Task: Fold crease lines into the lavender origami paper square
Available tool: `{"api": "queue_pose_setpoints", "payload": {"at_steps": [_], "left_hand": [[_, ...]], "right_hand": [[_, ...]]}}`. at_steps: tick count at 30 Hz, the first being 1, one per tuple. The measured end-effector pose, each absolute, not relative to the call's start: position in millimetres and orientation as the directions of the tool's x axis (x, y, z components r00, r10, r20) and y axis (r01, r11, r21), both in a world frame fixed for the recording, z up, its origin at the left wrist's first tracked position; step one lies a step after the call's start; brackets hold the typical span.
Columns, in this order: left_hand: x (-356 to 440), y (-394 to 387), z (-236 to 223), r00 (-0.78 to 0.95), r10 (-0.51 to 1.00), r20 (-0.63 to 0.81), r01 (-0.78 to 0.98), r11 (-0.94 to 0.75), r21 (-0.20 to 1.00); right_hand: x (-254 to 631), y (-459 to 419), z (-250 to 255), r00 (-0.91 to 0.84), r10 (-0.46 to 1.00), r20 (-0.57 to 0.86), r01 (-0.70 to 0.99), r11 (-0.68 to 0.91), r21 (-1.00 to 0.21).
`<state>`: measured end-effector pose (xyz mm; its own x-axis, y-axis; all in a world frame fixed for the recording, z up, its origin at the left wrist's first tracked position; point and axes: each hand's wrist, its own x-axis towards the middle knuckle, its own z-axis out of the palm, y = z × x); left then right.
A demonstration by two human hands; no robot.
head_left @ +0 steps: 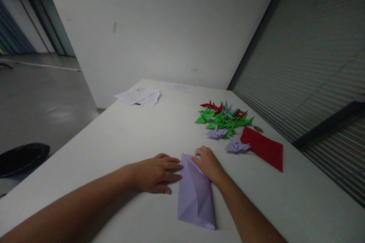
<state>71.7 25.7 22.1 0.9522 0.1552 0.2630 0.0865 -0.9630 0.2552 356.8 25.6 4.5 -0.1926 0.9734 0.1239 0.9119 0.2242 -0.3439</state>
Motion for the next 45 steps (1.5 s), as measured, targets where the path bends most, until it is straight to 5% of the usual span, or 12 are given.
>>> {"api": "queue_pose_setpoints", "payload": {"at_steps": [25,45], "left_hand": [[79.0,22.4,21.2,0.970,0.156,0.186,0.098,-0.952,0.289],[77.7,24.7,22.4,0.968,0.154,0.200,0.089,-0.949,0.301]], "right_hand": [[327.9,26.1,14.8,-0.084,0.996,0.015,0.982,0.086,-0.169],[324.3,27.4,12.4,-0.069,0.998,0.006,0.987,0.069,-0.145]]}}
